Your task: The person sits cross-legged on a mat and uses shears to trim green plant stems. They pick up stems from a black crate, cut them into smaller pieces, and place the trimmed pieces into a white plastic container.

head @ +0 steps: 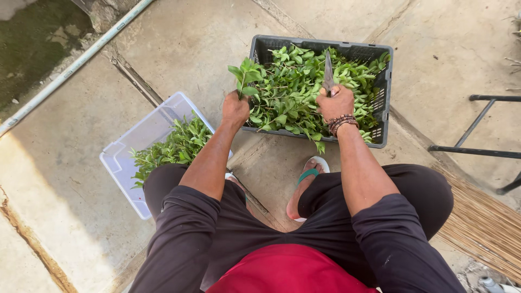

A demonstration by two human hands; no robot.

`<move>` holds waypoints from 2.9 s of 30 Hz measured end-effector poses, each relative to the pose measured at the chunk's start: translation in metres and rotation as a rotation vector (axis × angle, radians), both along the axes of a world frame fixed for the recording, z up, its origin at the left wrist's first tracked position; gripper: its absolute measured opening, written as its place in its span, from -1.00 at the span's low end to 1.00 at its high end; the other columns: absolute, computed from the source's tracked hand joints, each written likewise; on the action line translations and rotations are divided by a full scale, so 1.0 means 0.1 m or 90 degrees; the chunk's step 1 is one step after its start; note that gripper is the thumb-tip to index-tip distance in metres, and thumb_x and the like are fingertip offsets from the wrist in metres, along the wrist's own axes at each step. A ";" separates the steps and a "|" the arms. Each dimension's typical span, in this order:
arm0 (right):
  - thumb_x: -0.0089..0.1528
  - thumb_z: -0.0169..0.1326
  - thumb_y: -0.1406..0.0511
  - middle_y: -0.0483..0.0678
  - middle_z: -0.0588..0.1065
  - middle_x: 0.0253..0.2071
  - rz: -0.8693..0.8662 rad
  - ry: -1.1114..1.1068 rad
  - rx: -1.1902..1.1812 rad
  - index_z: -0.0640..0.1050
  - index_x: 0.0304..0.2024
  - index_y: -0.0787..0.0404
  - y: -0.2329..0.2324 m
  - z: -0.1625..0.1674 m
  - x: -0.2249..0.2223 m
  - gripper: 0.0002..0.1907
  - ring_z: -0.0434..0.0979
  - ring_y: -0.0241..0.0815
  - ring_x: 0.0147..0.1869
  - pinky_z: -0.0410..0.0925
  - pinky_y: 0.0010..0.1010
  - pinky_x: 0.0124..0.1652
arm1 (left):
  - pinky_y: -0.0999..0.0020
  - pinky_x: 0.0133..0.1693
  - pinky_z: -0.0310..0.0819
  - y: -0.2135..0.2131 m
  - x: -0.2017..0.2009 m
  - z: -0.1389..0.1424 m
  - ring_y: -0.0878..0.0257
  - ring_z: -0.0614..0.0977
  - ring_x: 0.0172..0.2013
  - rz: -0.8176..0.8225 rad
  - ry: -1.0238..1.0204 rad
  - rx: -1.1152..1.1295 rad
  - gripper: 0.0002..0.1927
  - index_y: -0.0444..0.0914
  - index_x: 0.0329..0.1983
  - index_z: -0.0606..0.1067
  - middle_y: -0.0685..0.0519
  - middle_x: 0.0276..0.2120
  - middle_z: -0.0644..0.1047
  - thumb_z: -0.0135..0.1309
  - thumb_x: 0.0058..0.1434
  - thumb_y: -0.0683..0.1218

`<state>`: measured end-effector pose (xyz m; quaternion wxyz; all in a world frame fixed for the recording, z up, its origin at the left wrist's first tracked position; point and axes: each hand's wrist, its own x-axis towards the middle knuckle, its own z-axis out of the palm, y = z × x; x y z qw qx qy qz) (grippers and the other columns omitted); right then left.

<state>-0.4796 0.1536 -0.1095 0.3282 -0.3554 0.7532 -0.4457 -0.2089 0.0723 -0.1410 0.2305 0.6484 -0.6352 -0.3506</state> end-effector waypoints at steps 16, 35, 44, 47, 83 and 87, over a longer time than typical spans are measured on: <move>0.13 0.23 0.40 -0.12 0.60 -0.39 0.022 -0.023 -0.111 0.65 -0.16 0.29 -0.05 0.04 0.04 -0.79 0.63 -0.33 -0.45 0.51 -0.49 -0.44 | -0.18 -0.01 0.63 0.40 -0.18 0.03 0.08 0.70 -0.16 -0.225 0.280 0.604 -0.72 -0.26 0.08 0.45 -0.04 -0.08 0.58 -0.01 0.41 -0.03; 0.35 0.03 0.10 0.26 0.58 -0.06 0.318 0.435 0.311 0.66 -0.10 0.26 0.34 0.07 0.43 -0.63 0.61 0.26 0.05 0.44 0.02 0.02 | 0.33 -0.32 0.71 0.32 -0.05 -0.13 0.25 0.62 -0.32 -0.033 0.159 0.438 -0.73 -0.30 0.09 0.52 -0.01 -0.14 0.58 0.04 0.35 -0.18; 0.27 0.03 0.27 0.24 0.60 -0.04 0.377 0.470 0.355 0.66 -0.08 0.28 0.33 -0.25 0.49 -0.71 0.63 0.21 0.06 0.48 -0.03 0.02 | 0.34 -0.31 0.73 0.32 -0.05 -0.14 0.23 0.62 -0.30 -0.037 0.163 0.441 -0.69 -0.32 0.14 0.47 -0.03 -0.15 0.56 0.05 0.33 -0.20; 0.35 -0.01 0.20 0.24 0.59 -0.04 0.376 0.460 0.344 0.64 -0.05 0.27 0.32 -0.24 0.51 -0.68 0.62 0.23 0.05 0.46 -0.01 0.00 | 0.34 -0.30 0.75 0.32 -0.05 -0.15 0.21 0.63 -0.30 -0.045 0.144 0.439 -0.68 -0.35 0.14 0.45 -0.06 -0.15 0.55 0.06 0.33 -0.21; 0.08 0.32 0.08 0.16 0.63 -0.05 0.567 0.308 0.426 0.64 0.04 0.23 0.40 -0.31 0.16 -0.45 0.66 0.09 0.03 0.48 -0.16 0.04 | 0.02 -0.04 0.47 0.00 -1.02 -0.06 -0.16 0.57 -0.02 -0.146 -0.186 0.040 -0.38 -0.26 0.09 0.50 -0.26 0.11 0.47 0.37 0.01 0.08; 0.11 0.30 0.11 0.21 0.63 -0.20 0.537 0.298 0.348 0.66 -0.06 0.27 0.36 -0.41 -0.02 -0.54 0.66 0.11 -0.11 0.48 -0.16 -0.04 | 0.09 0.11 0.50 -0.07 -1.01 -0.19 -0.08 0.64 0.04 -0.179 -0.232 0.177 -0.59 -0.21 0.06 0.58 -0.21 0.01 0.61 0.19 0.16 0.01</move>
